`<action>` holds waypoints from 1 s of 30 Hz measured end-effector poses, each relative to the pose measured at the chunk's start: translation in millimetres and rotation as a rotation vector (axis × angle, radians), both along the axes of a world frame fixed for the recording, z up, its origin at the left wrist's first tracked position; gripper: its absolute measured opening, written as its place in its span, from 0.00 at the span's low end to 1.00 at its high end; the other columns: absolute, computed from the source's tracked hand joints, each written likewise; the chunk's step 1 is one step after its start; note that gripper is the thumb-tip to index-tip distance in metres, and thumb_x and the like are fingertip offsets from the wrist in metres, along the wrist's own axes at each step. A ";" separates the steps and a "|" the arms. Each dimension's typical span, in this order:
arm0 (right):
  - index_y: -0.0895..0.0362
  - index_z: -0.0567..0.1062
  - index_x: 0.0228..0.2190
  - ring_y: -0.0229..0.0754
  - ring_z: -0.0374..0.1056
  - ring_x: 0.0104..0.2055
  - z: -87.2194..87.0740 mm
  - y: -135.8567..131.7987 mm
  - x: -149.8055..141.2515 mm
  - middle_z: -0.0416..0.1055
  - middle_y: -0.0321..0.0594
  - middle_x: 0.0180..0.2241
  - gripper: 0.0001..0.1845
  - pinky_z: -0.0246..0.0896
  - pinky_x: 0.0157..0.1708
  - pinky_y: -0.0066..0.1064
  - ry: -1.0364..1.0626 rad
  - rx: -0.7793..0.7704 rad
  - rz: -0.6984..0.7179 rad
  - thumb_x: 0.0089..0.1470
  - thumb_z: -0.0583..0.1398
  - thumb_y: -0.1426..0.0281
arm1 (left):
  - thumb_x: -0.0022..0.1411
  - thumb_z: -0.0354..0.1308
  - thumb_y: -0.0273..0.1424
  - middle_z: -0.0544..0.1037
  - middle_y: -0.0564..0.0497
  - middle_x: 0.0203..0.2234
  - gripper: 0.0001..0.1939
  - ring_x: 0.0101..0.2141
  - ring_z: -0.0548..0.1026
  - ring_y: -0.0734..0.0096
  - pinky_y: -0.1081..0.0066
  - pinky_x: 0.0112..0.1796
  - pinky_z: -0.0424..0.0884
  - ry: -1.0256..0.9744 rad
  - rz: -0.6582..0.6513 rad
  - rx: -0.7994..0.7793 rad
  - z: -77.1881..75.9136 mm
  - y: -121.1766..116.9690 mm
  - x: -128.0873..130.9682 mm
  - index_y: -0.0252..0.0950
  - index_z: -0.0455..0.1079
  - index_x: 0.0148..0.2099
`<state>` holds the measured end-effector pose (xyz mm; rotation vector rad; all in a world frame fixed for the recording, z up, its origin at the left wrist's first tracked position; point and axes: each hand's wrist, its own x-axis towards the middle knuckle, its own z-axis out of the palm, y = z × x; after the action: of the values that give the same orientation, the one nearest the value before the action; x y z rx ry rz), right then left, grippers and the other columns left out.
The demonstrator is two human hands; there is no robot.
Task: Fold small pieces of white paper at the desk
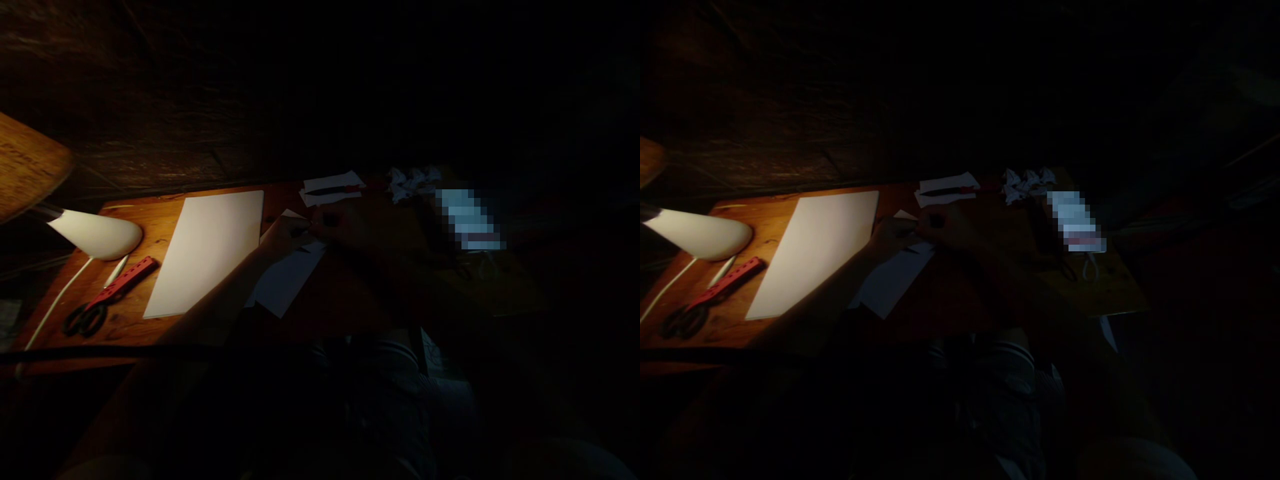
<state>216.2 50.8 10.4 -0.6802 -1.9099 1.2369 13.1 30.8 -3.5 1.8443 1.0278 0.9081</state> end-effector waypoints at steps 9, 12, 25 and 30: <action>0.54 0.69 0.29 0.37 0.62 0.32 -0.4 3.2 2.0 0.68 0.34 0.29 0.19 0.59 0.31 0.29 0.109 -0.080 -0.156 0.53 0.66 0.53 | 0.59 0.62 0.61 0.69 0.53 0.17 0.31 0.20 0.69 0.73 0.72 0.20 0.66 -0.235 0.088 0.031 -6.2 7.4 -5.1 0.36 0.71 0.25; 0.55 0.70 0.30 0.37 0.63 0.32 0.4 3.5 4.1 0.68 0.35 0.29 0.19 0.60 0.30 0.29 0.095 -0.095 -0.184 0.54 0.66 0.52 | 0.51 0.67 0.64 0.76 0.50 0.20 0.34 0.20 0.73 0.73 0.73 0.21 0.70 -0.245 0.056 -0.029 -3.9 5.7 -2.5 0.35 0.75 0.30; 0.53 0.79 0.44 0.41 0.72 0.42 0.0 6.6 10.0 0.76 0.38 0.39 0.24 0.70 0.43 0.32 0.166 -0.026 -0.054 0.47 0.74 0.58 | 0.54 0.74 0.45 0.76 0.52 0.19 0.20 0.17 0.71 0.75 0.76 0.17 0.65 -0.377 0.232 -0.248 7.0 3.8 1.6 0.32 0.79 0.35; 0.55 0.83 0.41 0.43 0.73 0.43 3.1 6.1 16.1 0.79 0.41 0.40 0.19 0.70 0.44 0.34 0.102 -0.004 -0.035 0.51 0.72 0.57 | 0.49 0.76 0.44 0.79 0.50 0.22 0.22 0.20 0.74 0.73 0.75 0.20 0.70 -0.452 0.210 -0.294 10.0 3.2 4.5 0.31 0.78 0.35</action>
<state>232.3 56.9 13.5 -0.6377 -1.8049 1.2305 17.6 34.0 6.4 1.2297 1.0118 1.1633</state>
